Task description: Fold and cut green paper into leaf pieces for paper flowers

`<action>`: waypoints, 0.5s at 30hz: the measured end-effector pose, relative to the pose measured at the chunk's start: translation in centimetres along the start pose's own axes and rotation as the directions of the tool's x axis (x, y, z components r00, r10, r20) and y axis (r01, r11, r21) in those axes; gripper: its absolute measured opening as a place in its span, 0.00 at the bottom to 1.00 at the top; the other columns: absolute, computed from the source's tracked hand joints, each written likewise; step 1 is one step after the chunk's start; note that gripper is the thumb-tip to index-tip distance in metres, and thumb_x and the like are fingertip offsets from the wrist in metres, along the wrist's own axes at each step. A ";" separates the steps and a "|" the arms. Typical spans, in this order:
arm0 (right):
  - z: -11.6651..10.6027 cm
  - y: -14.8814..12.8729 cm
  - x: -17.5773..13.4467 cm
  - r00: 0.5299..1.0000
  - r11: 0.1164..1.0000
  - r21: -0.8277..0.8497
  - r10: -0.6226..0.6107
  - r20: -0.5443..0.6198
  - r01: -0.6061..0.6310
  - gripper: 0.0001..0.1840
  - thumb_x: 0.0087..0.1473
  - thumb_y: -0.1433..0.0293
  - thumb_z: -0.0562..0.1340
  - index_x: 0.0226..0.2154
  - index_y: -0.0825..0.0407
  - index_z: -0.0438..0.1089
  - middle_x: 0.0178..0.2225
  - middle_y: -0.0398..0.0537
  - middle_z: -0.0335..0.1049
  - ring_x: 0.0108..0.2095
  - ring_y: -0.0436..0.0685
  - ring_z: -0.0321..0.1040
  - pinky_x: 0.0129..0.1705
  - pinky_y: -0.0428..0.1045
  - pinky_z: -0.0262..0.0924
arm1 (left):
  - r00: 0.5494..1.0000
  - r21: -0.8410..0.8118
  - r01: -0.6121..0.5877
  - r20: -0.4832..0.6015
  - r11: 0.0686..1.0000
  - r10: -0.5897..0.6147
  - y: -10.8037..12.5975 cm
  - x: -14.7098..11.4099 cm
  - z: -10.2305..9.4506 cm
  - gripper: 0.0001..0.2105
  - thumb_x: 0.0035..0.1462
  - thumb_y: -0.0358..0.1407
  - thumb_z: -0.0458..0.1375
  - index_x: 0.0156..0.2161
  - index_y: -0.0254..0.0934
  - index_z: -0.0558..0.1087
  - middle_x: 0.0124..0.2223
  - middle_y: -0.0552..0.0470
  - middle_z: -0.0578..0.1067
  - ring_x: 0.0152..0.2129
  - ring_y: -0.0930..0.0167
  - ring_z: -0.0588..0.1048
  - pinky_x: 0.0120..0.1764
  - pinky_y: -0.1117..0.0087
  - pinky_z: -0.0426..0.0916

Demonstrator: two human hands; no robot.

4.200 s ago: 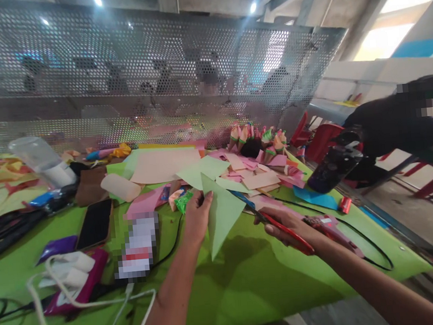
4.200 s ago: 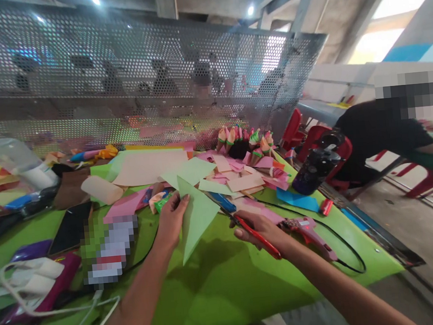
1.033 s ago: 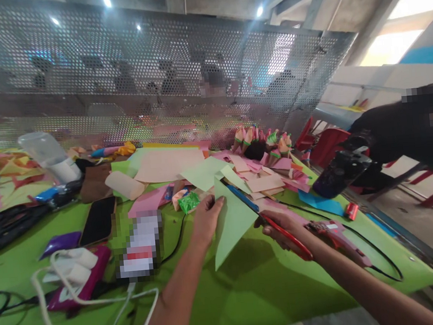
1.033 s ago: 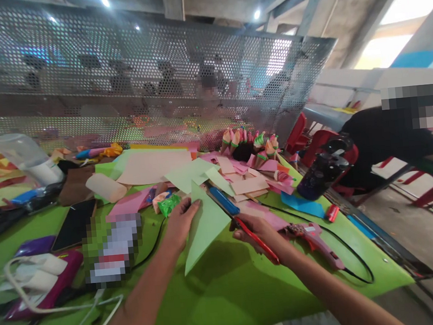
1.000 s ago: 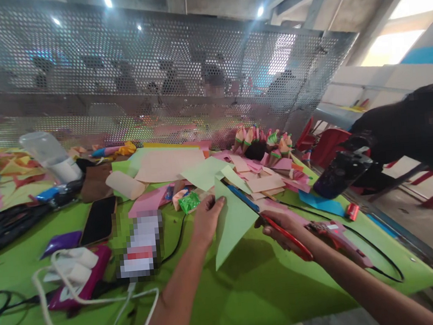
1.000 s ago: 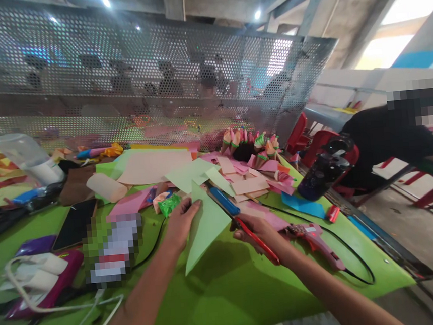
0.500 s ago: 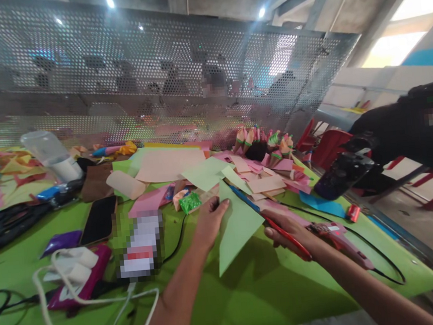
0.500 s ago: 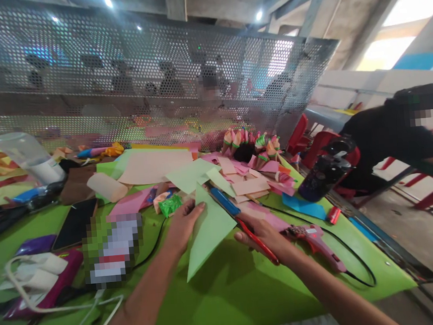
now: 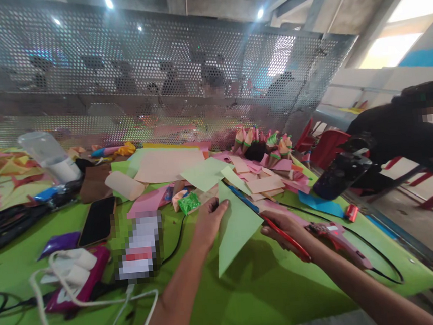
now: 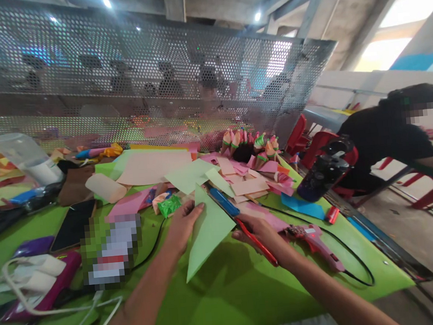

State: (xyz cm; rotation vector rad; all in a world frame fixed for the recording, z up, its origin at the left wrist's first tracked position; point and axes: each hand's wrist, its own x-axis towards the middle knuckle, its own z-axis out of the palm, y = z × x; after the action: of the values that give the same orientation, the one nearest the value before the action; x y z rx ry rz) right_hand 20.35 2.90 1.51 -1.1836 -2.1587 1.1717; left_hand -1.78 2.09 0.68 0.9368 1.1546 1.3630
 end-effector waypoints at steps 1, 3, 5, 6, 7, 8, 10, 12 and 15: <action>0.0 -0.1 0.0 1.000 1.000 -0.005 -0.004 0.000 0.004 0.22 0.56 0.47 0.58 0.33 0.50 0.63 0.22 0.39 0.55 0.21 0.48 0.55 0.19 0.43 0.52 | 1.000 0.000 0.004 0.008 1.000 -0.004 0.0 0.0 0.0 0.15 0.45 0.47 0.65 0.31 0.35 0.75 0.25 0.54 0.74 0.24 0.70 0.71 0.29 0.71 0.65; -0.1 -0.2 0.0 1.000 0.999 -0.026 -0.018 -0.005 0.018 0.23 0.55 0.47 0.58 0.32 0.50 0.62 0.23 0.40 0.56 0.22 0.48 0.56 0.19 0.43 0.54 | 1.000 0.001 0.009 0.012 1.000 -0.009 0.0 0.0 0.0 0.15 0.46 0.46 0.64 0.32 0.35 0.75 0.25 0.54 0.74 0.24 0.70 0.71 0.29 0.71 0.65; -0.2 -0.2 -0.1 1.000 0.999 -0.044 -0.031 -0.004 0.030 0.23 0.55 0.46 0.57 0.33 0.51 0.63 0.26 0.41 0.58 0.24 0.49 0.59 0.21 0.43 0.58 | 1.000 -0.003 0.011 0.004 1.000 -0.011 -0.1 0.0 -0.1 0.16 0.46 0.46 0.65 0.32 0.35 0.75 0.25 0.54 0.74 0.24 0.70 0.71 0.28 0.71 0.65; -0.3 -0.2 -0.2 0.999 0.999 -0.044 -0.032 0.003 0.032 0.24 0.56 0.46 0.57 0.35 0.51 0.63 0.28 0.42 0.59 0.25 0.50 0.61 0.22 0.44 0.60 | 1.000 -0.004 0.011 0.001 1.000 -0.011 -0.1 0.0 -0.1 0.16 0.46 0.47 0.65 0.32 0.35 0.75 0.25 0.54 0.74 0.23 0.70 0.71 0.28 0.72 0.65; -0.3 -0.2 -0.3 1.000 0.999 -0.037 -0.027 0.014 0.028 0.24 0.56 0.46 0.57 0.37 0.51 0.64 0.30 0.43 0.60 0.26 0.51 0.63 0.23 0.44 0.63 | 1.000 -0.006 0.009 0.000 1.000 -0.009 -0.1 -0.1 -0.1 0.16 0.46 0.47 0.65 0.32 0.35 0.75 0.25 0.54 0.74 0.24 0.70 0.71 0.28 0.72 0.65; -0.4 -0.3 -0.4 1.000 0.999 -0.026 -0.019 0.026 0.019 0.24 0.56 0.46 0.57 0.39 0.51 0.64 0.31 0.44 0.61 0.28 0.52 0.64 0.25 0.45 0.65 | 1.000 -0.008 0.006 0.001 1.000 -0.006 -0.2 -0.1 -0.1 0.16 0.46 0.47 0.65 0.32 0.35 0.75 0.25 0.54 0.74 0.24 0.70 0.71 0.28 0.72 0.65; -0.5 -0.3 -0.5 0.999 1.000 -0.004 -0.002 0.046 0.002 0.25 0.57 0.46 0.56 0.41 0.50 0.64 0.33 0.45 0.62 0.30 0.53 0.66 0.27 0.46 0.67 | 1.000 -0.008 -0.003 0.007 1.000 0.003 -0.2 -0.1 0.0 0.16 0.45 0.47 0.65 0.31 0.35 0.75 0.25 0.54 0.74 0.24 0.70 0.72 0.28 0.71 0.66; -0.5 -0.5 -0.5 0.998 1.000 -0.001 0.001 0.056 -0.001 0.25 0.57 0.46 0.56 0.42 0.50 0.64 0.33 0.45 0.62 0.29 0.53 0.66 0.27 0.47 0.67 | 1.000 -0.012 0.001 0.022 1.000 -0.001 -0.2 -0.1 0.0 0.16 0.45 0.48 0.65 0.30 0.35 0.75 0.25 0.54 0.75 0.23 0.70 0.72 0.28 0.71 0.67; -0.6 -0.8 -0.4 0.999 0.999 -0.042 -0.024 0.036 0.025 0.26 0.57 0.46 0.55 0.41 0.51 0.65 0.32 0.45 0.63 0.29 0.53 0.65 0.27 0.46 0.65 | 0.999 -0.038 0.023 0.048 0.999 -0.021 -0.3 -0.1 0.2 0.16 0.44 0.48 0.65 0.30 0.36 0.75 0.25 0.54 0.75 0.23 0.70 0.72 0.28 0.71 0.67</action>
State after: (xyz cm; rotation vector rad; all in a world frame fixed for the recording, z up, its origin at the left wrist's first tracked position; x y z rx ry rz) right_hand 20.58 2.63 2.50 -1.1590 -2.2285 1.1510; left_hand -1.54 1.96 0.42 0.9214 1.0956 1.3339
